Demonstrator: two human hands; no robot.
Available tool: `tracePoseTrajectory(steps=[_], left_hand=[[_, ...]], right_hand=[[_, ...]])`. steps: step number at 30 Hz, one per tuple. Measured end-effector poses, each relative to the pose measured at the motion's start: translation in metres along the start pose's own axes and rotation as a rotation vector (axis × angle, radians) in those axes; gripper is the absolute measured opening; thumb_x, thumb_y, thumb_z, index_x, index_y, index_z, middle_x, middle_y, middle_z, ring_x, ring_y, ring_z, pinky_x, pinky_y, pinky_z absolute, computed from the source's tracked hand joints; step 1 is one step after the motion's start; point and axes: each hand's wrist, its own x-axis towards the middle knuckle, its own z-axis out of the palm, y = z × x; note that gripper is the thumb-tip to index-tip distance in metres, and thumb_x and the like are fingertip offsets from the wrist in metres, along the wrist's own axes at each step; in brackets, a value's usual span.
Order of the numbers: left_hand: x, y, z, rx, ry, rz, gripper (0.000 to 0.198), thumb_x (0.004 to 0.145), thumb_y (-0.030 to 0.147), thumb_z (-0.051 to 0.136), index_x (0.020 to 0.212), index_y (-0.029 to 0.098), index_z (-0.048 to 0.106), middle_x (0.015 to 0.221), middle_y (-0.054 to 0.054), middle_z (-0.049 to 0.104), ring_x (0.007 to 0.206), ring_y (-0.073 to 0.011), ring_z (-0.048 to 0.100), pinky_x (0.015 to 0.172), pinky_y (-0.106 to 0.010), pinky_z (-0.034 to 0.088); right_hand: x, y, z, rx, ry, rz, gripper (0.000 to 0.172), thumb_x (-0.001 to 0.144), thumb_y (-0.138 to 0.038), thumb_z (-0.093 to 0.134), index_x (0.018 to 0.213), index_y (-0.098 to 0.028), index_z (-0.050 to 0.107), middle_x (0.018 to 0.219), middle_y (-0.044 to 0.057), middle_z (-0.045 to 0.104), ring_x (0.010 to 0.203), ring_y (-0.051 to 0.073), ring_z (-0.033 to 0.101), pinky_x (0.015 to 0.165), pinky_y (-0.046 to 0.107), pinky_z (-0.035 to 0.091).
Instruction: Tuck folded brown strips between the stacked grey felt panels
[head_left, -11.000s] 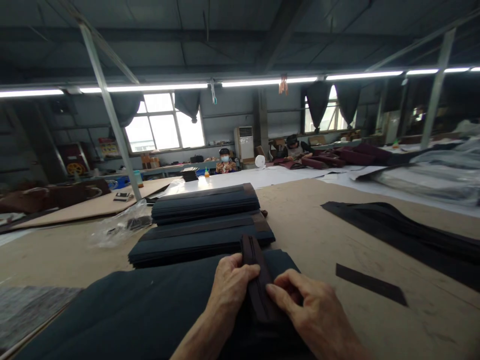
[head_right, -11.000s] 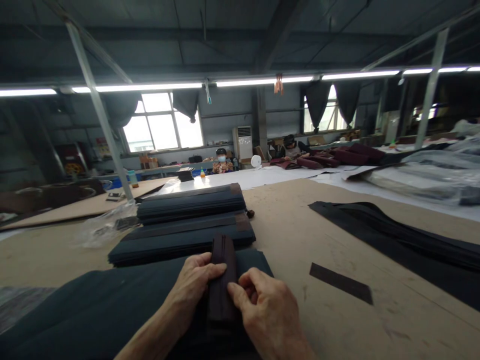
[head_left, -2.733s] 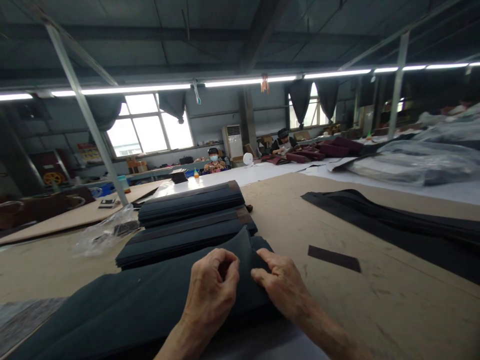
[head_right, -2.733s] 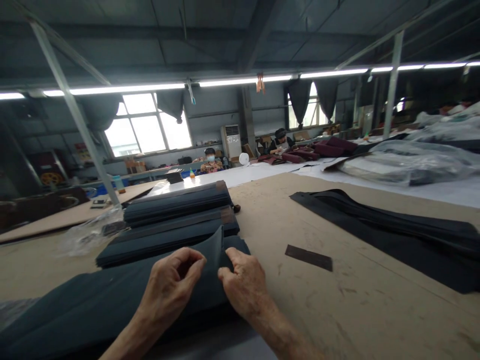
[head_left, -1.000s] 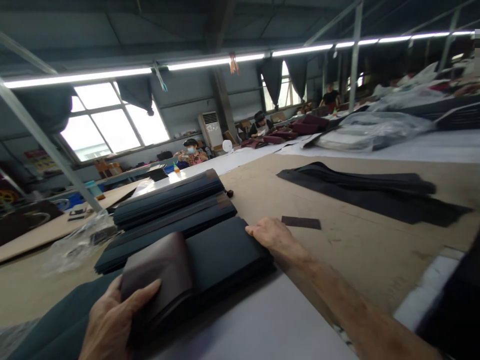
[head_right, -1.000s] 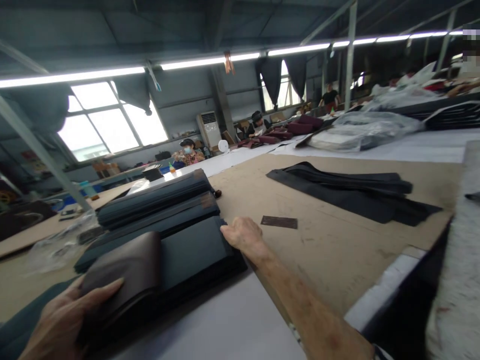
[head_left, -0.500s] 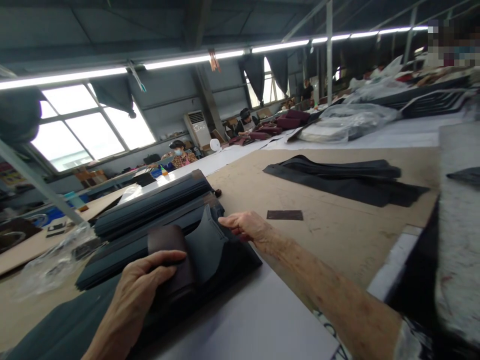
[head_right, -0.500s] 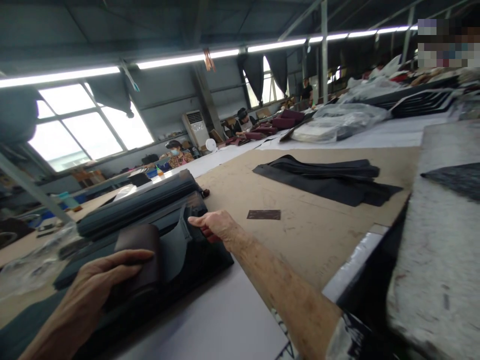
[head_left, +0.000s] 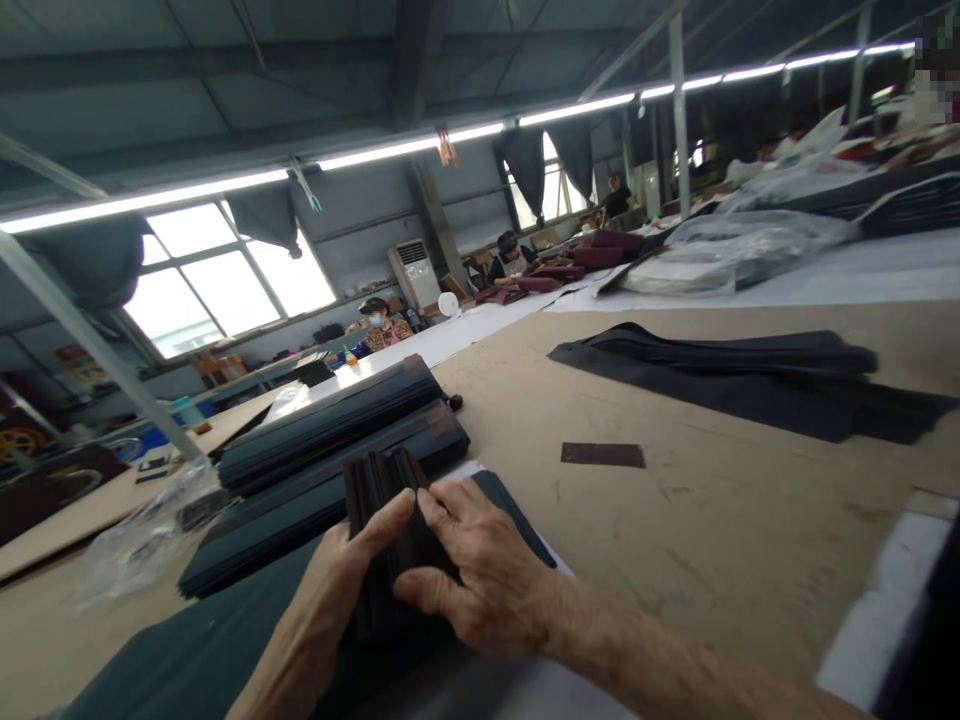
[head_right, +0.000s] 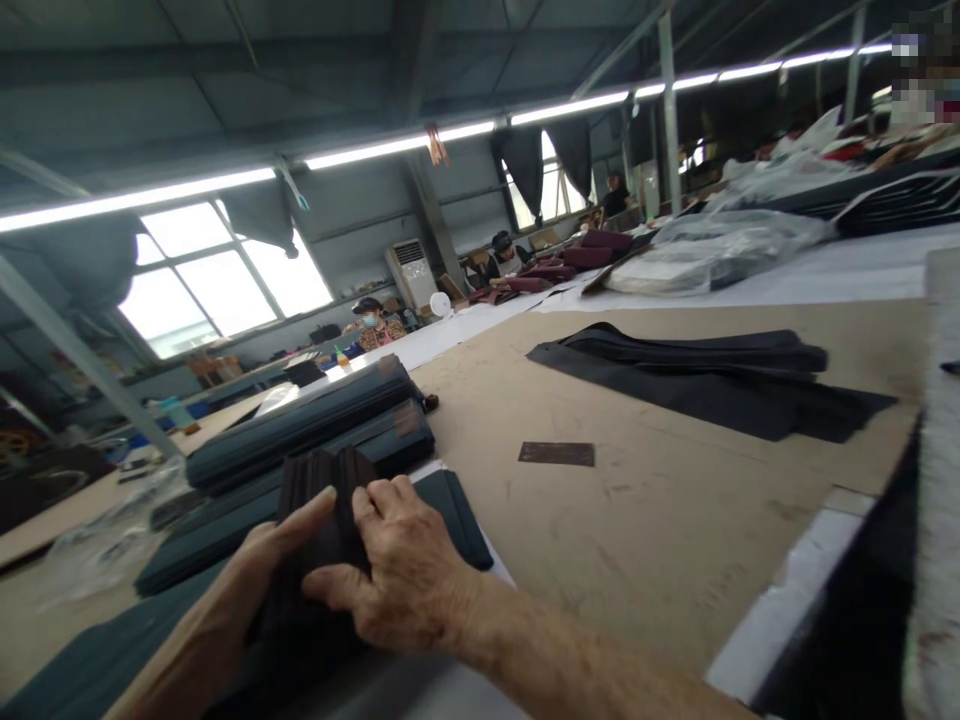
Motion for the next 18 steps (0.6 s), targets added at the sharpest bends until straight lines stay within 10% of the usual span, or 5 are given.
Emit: tracePoseTrajectory(steps=[10,18], left_hand=[[0.002,-0.010,-0.003,-0.045,0.074,0.087,0.029,0.061,0.034,0.071,0.074,0.010,0.063,0.063,-0.006,0.064,0.054,-0.0176,0.059,0.048,-0.023,0.046],[0.005,-0.005,-0.009,-0.258,-0.095,-0.051,0.061,0.069,0.066,0.052,0.076,0.006,0.064,0.063,-0.011,0.062,0.052,-0.0171,0.056,0.051,-0.026,0.048]], right_hand=[[-0.006,0.005,0.008,-0.032,0.211,-0.105,0.052,0.083,-0.046,0.045,0.111,-0.003,0.057,0.104,0.015,0.057,0.095,0.025,0.049,0.082,0.037,0.044],[0.009,0.011,-0.013,0.141,0.253,0.322,0.041,0.085,-0.048,0.036,0.087,-0.017,0.062,0.089,0.005,0.060,0.088,0.019,0.054,0.081,0.033,0.040]])
